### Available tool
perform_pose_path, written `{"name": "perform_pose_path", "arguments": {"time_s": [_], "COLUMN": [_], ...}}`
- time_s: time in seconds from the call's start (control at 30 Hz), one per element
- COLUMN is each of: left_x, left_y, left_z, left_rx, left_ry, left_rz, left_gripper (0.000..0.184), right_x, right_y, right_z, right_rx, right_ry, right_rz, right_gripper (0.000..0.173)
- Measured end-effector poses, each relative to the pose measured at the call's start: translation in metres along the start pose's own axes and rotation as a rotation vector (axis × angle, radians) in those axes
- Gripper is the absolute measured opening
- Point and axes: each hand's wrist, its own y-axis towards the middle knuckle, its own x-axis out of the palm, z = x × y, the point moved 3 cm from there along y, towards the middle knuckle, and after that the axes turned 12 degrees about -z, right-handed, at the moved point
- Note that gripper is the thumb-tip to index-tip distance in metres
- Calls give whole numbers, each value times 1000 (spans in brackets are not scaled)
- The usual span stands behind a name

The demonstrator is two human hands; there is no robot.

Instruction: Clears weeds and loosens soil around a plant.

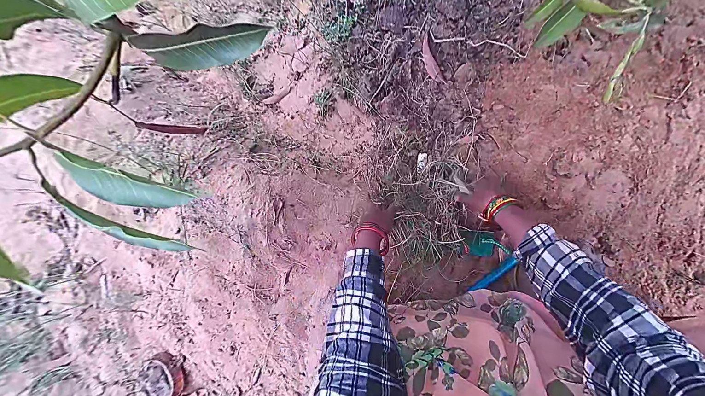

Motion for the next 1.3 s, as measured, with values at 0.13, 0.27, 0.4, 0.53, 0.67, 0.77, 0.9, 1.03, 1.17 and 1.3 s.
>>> {"name": "perform_pose_path", "arguments": {"time_s": [0.13, 0.27, 0.4, 0.53, 0.67, 0.77, 0.9, 1.03, 1.17, 1.3], "left_x": [29, 14, -22, -36, -60, -69, -56, -39, -57, -91], "left_y": [23, 12, 4, -7, -27, -34, -27, -19, -21, -32], "left_z": [3, -3, -16, -20, -26, -14, -7, 1, -6, -20], "left_rx": [-39, -110, -73, -10, -13, 7, 23, 195, 134, 120], "left_ry": [-29, -233, -472, -520, -521, -542, -581, -745, -668, -644], "left_rz": [-72, 25, 188, 316, 439, 403, 243, 9, 276, 495], "left_gripper": [105, 99, 78, 77, 78, 72, 73, 77, 35, 41], "right_x": [60, 110, 92, 52, 17, 15, 35, 69, 64, 59], "right_y": [-11, -17, -24, -12, 2, 9, -12, -76, -106, -35], "right_z": [-45, -95, -119, -118, -94, -84, -102, -132, -148, -119], "right_rx": [-144, -497, -564, -516, -338, -368, -370, -530, -715, -866], "right_ry": [12, 182, 259, 291, 468, 632, 694, 688, 550, 777], "right_rz": [-130, -25, 32, 186, 288, 256, 108, -91, -296, -241], "right_gripper": [50, 36, 43, 50, 54, 48, 56, 52, 65, 33]}}
